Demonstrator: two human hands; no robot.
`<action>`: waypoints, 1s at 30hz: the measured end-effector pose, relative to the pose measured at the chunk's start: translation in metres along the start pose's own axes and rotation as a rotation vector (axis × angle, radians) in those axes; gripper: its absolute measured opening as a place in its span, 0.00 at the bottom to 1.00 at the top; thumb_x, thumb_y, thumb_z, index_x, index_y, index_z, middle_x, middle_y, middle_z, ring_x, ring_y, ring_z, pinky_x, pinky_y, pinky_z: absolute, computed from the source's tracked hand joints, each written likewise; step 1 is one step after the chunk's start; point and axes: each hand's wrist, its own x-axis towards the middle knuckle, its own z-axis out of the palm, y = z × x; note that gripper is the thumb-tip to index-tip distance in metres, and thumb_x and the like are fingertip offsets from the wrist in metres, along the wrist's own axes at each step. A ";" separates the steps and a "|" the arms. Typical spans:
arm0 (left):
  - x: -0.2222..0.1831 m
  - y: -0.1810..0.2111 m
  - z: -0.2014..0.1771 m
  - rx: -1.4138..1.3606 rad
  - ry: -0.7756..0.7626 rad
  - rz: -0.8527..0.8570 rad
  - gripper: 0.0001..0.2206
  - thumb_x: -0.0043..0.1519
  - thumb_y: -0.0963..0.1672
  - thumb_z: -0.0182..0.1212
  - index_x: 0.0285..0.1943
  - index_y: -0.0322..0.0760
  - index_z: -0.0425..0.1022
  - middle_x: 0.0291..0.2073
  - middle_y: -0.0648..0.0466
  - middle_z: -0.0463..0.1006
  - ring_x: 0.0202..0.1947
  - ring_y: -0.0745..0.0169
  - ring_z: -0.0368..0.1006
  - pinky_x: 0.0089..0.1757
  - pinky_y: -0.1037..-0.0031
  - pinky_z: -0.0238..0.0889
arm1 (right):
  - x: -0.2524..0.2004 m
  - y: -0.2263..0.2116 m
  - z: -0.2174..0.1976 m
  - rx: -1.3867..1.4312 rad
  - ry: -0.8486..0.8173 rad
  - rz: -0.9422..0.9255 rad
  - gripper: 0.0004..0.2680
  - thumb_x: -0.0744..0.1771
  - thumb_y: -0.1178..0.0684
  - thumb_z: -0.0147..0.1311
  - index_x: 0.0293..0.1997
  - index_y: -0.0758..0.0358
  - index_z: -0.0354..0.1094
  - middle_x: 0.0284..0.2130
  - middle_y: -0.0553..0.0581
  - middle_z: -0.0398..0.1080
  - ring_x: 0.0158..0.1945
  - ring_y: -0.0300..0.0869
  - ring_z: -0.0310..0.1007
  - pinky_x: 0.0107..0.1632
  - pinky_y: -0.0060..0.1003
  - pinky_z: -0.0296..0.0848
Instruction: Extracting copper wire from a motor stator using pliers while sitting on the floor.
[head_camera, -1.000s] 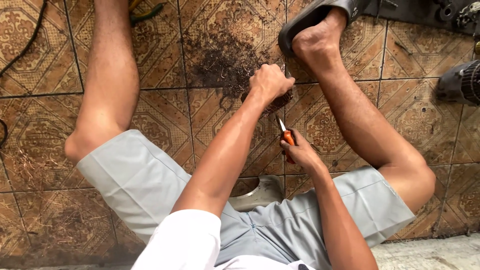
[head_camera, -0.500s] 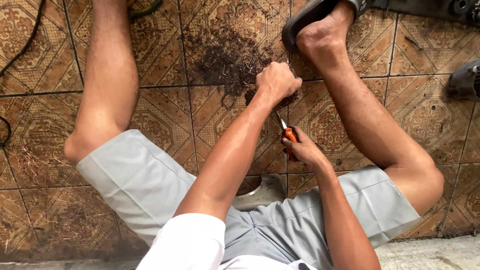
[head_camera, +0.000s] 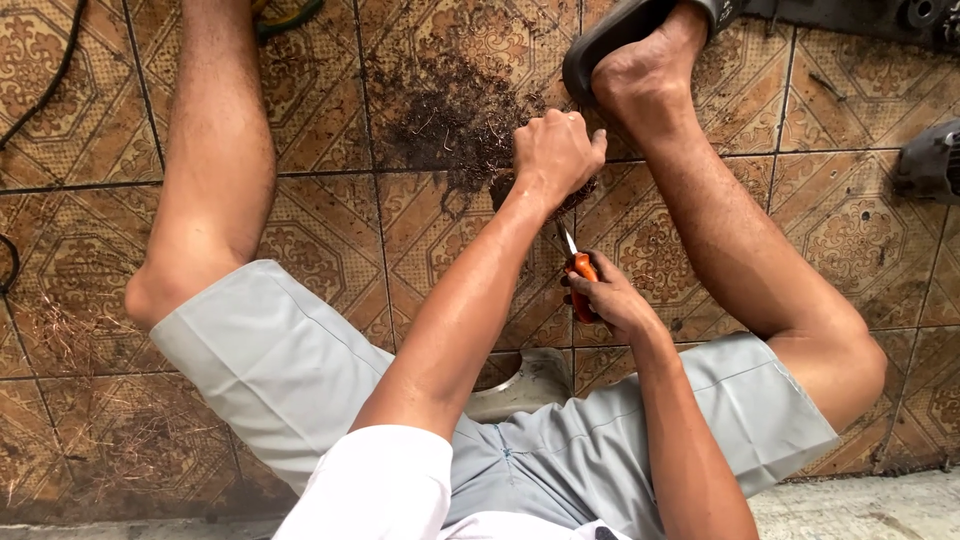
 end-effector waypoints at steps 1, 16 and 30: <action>0.001 -0.001 0.000 -0.019 0.011 0.013 0.19 0.58 0.50 0.55 0.17 0.38 0.74 0.08 0.49 0.68 0.13 0.56 0.73 0.18 0.68 0.71 | -0.005 -0.006 0.002 0.009 -0.008 0.016 0.16 0.68 0.55 0.55 0.65 0.56 0.62 0.41 0.64 0.63 0.37 0.50 0.66 0.31 0.41 0.69; 0.000 -0.016 -0.003 -0.362 -0.334 -0.451 0.17 0.63 0.51 0.60 0.25 0.37 0.75 0.16 0.50 0.72 0.14 0.63 0.67 0.24 0.73 0.67 | -0.007 -0.016 0.004 0.123 -0.049 0.086 0.17 0.69 0.50 0.55 0.66 0.51 0.59 0.45 0.61 0.62 0.44 0.53 0.67 0.41 0.52 0.71; 0.019 -0.033 0.003 -0.461 -0.238 -0.606 0.17 0.59 0.52 0.61 0.38 0.33 0.81 0.31 0.43 0.80 0.37 0.48 0.82 0.41 0.59 0.75 | -0.010 -0.024 0.004 0.171 -0.029 0.085 0.19 0.69 0.50 0.54 0.68 0.51 0.57 0.48 0.62 0.61 0.46 0.55 0.67 0.46 0.56 0.70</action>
